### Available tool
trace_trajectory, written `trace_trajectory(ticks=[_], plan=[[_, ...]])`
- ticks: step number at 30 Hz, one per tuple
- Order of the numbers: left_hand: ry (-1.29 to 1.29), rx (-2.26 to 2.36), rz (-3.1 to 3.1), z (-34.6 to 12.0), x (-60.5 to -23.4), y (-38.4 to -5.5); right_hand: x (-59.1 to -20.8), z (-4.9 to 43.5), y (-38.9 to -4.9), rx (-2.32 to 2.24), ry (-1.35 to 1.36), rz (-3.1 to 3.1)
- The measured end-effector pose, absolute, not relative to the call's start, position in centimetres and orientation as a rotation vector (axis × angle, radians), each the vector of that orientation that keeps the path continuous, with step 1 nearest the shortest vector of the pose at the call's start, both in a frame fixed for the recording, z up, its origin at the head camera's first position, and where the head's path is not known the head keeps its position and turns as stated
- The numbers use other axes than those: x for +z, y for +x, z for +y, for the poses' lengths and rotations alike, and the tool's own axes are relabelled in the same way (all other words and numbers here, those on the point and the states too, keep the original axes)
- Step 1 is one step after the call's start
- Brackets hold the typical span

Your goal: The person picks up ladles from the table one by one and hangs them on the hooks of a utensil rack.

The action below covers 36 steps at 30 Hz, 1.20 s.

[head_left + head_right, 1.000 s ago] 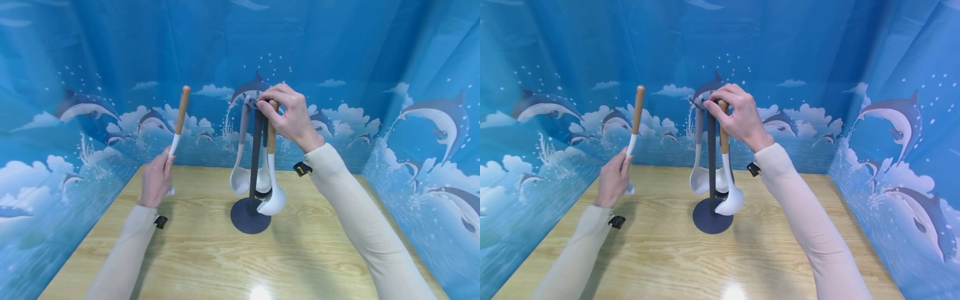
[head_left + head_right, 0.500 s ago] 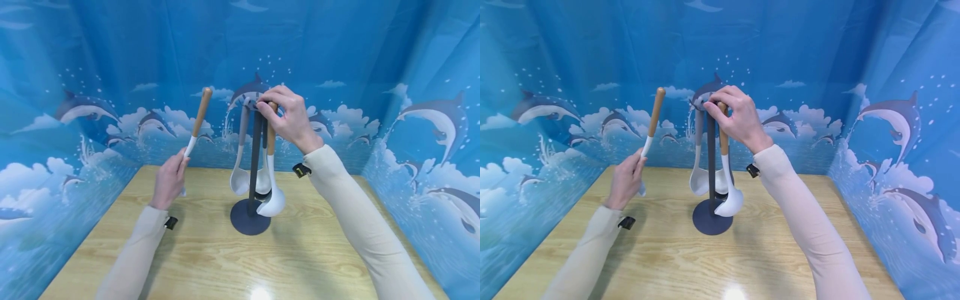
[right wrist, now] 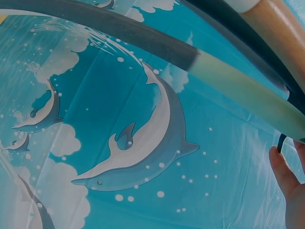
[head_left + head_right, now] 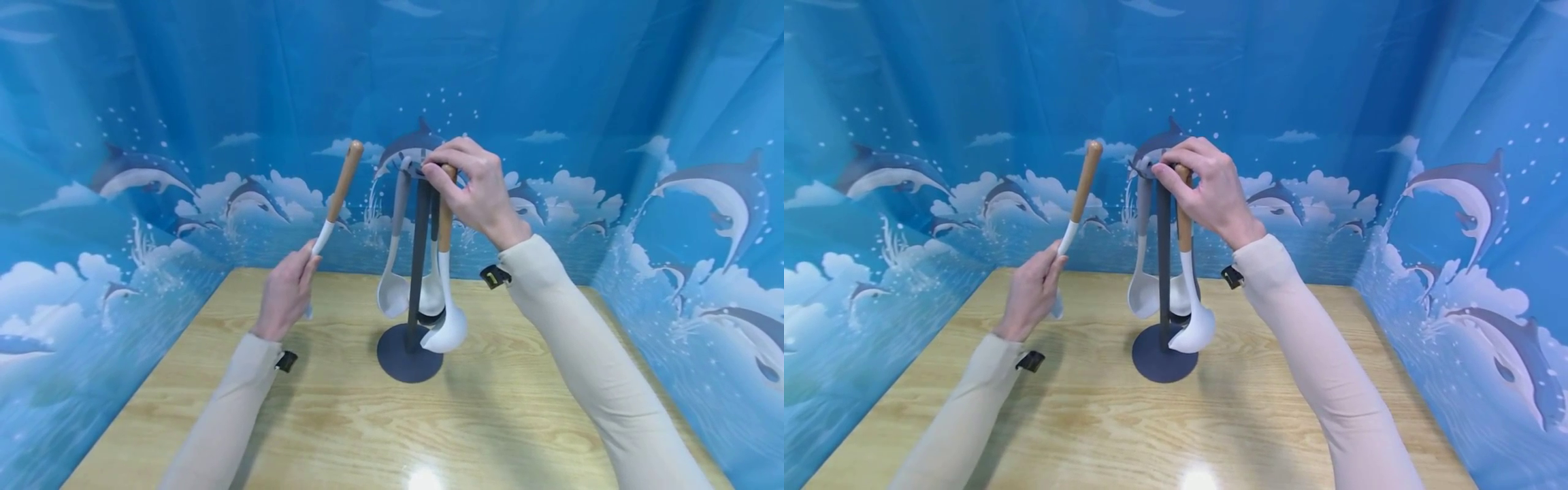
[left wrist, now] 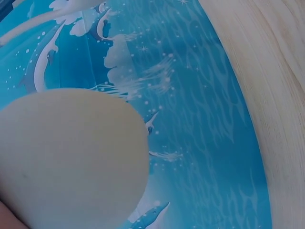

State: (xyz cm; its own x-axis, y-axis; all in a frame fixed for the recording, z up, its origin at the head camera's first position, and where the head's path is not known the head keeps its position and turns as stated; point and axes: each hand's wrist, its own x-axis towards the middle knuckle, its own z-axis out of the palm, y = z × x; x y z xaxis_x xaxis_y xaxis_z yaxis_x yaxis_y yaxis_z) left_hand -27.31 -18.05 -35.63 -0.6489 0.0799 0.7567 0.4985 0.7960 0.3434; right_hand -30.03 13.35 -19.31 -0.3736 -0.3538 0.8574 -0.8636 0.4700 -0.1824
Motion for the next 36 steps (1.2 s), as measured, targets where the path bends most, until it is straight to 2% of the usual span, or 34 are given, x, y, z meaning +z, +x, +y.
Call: trace_trajectory(ticks=[36], plan=[[-0.671, -0.785, -2.217, -15.6, -34.6, -26.6, -19.3, 13.5, -30.1, 0.836, 1.018, -1.936]])
